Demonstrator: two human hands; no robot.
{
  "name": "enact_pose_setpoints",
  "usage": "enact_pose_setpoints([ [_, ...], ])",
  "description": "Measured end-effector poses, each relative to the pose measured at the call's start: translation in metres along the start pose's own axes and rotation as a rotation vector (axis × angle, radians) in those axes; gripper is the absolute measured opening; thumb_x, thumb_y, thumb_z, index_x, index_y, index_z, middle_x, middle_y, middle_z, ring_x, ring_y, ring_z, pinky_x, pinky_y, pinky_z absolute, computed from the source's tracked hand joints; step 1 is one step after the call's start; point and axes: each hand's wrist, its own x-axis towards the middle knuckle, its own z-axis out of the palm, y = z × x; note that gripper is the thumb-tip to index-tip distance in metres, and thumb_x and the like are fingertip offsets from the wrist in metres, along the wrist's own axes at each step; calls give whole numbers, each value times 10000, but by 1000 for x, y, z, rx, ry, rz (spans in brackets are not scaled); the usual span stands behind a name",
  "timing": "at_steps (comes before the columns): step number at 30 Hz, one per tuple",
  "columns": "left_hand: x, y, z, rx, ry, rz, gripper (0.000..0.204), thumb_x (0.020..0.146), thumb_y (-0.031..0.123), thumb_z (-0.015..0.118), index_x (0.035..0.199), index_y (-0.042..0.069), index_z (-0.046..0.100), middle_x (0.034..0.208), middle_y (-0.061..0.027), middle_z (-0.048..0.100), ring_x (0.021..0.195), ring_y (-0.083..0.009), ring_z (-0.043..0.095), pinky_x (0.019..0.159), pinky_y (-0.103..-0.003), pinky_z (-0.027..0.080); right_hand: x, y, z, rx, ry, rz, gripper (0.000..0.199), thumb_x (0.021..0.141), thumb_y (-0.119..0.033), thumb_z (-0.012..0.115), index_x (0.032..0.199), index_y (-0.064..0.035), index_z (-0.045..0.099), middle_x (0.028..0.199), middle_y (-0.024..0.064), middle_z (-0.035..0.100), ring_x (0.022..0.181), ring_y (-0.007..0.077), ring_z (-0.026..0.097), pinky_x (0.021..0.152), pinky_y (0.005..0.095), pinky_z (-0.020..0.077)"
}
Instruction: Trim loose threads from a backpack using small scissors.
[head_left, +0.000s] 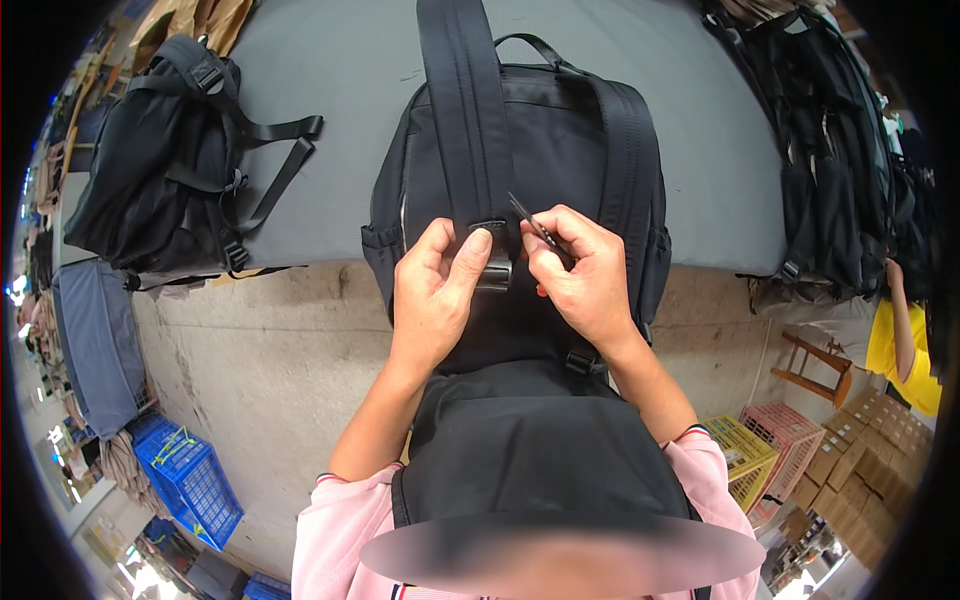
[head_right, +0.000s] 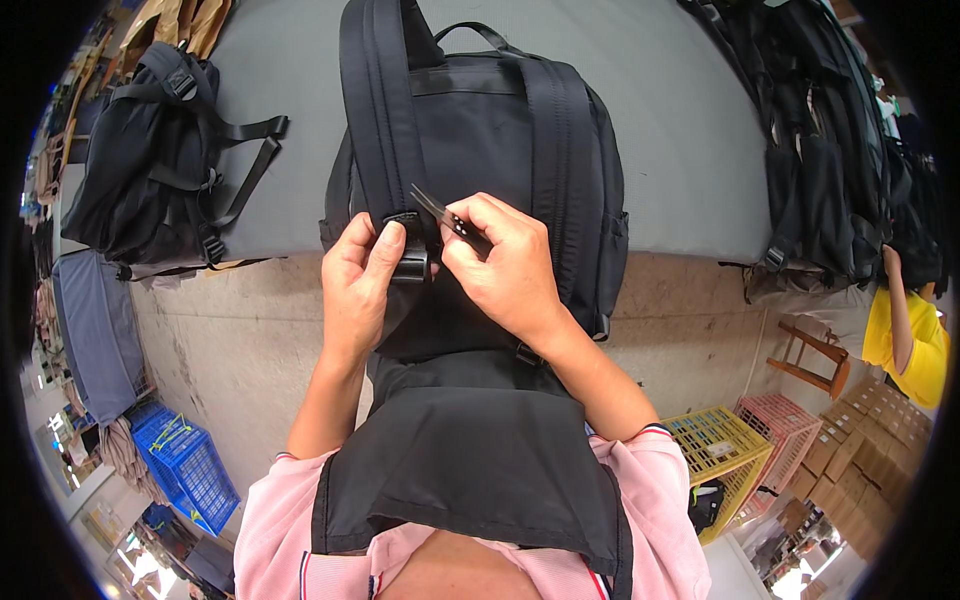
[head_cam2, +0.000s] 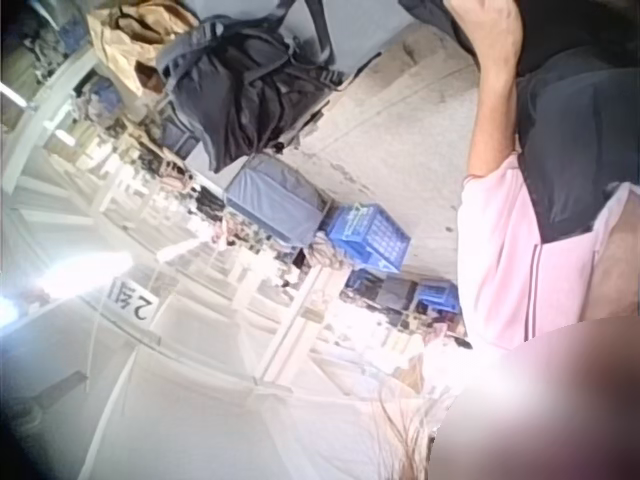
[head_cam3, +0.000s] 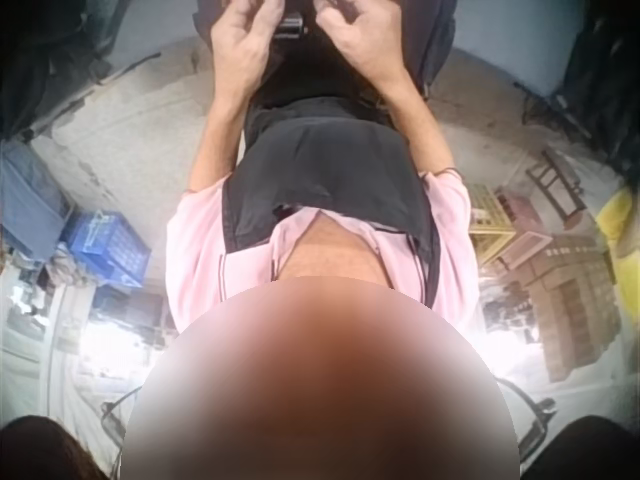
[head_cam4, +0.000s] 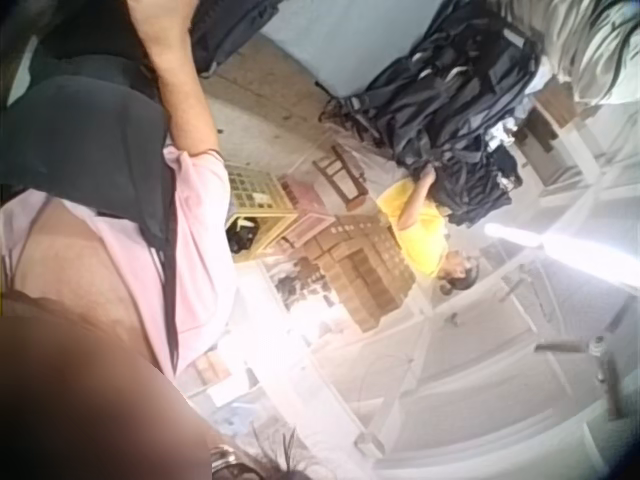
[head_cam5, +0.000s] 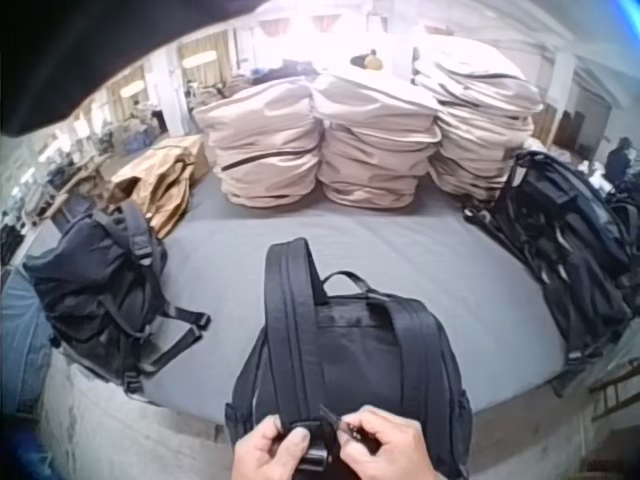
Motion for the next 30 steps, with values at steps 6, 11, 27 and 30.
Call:
enact_pose_setpoints([
  [6,-3,-3,-6,77,-57,-104,166,939,168,550,902,7,542,804,-61,628,666,-121,624,641,-244,522,-1,0,-1,40,162,-154,94,772,72,616,853,27,602,777,37,561,629,82,528,556,216,426],
  [11,-6,-13,-2,274,10,223,302,850,196,674,793,-13,464,722,-33,452,636,-118,439,561,-249,388,9,-14,3,293,12,32,203,819,-19,670,990,5,564,876,19,581,759,46,524,684,196,453],
  [27,3,1,-15,781,-134,810,336,650,173,765,876,5,582,1086,-91,601,1090,-294,495,919,-432,391,12,5,1,305,-74,244,207,866,-144,630,1008,-32,531,805,48,610,630,84,563,531,238,457],
  [30,3,2,-11,632,-98,639,304,677,156,757,895,14,600,999,-89,592,910,-253,495,812,-360,400,-8,4,-3,-120,134,-138,274,817,-127,678,1038,-33,547,821,77,618,654,138,611,558,261,483],
])
